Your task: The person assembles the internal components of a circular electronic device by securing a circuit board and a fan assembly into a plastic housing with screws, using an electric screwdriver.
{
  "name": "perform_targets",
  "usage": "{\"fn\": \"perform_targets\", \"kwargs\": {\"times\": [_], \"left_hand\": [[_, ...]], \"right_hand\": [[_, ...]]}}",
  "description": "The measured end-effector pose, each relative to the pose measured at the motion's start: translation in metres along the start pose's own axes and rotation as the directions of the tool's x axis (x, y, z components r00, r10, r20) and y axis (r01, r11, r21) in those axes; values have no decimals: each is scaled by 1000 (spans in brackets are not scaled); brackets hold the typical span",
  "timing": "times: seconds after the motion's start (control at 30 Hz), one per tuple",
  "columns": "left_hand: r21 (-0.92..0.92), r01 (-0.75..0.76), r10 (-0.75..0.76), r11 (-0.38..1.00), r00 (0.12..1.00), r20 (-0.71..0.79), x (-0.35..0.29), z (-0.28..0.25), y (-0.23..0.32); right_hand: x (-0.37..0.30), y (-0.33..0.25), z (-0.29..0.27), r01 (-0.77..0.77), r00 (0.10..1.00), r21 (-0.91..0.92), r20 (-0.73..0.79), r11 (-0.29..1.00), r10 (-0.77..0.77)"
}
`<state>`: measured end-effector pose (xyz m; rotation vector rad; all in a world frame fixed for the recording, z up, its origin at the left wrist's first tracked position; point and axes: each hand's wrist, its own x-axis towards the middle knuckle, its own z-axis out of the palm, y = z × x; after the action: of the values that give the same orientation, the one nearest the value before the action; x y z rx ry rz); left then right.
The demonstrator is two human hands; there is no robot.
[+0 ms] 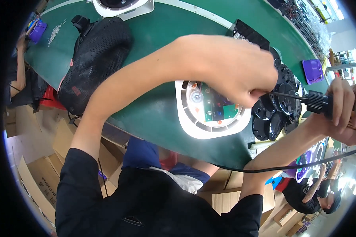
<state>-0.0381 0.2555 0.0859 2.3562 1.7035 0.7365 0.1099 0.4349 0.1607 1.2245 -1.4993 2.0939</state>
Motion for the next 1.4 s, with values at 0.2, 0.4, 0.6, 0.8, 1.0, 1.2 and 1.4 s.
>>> {"fn": "perform_targets", "kwargs": {"times": [0.2, 0.4, 0.6, 0.8, 1.0, 1.2, 1.4], "left_hand": [[239, 192, -124, 952, 955, -271, -6, 0, -42], [121, 355, -375, 927, 884, 278, -26, -40, -29], [11, 335, -320, 942, 891, 322, -9, -12, -29], [-134, 374, -313, 918, 888, 337, -6, -23, -26], [-99, 379, -289, 920, 827, 482, -6, -31, -19], [-95, 382, -314, 919, 858, 407, -8, -29, -18], [-54, 365, -308, 930, 848, 431, -7, -29, -19]], "right_hand": [[-9, -15, -3, 89, 973, -91, -205, 992, -107], [3, 8, 19, -80, 795, -591, -524, 803, -306], [15, 32, 39, -130, 968, -248, -240, 960, 69], [16, 50, 40, -184, 971, -196, -190, 963, 146], [18, 61, 34, -190, 978, -123, -105, 974, 177], [12, 62, 26, -195, 980, -66, -39, 979, 193], [7, 61, 17, -201, 979, -4, 41, 980, 201]]}}
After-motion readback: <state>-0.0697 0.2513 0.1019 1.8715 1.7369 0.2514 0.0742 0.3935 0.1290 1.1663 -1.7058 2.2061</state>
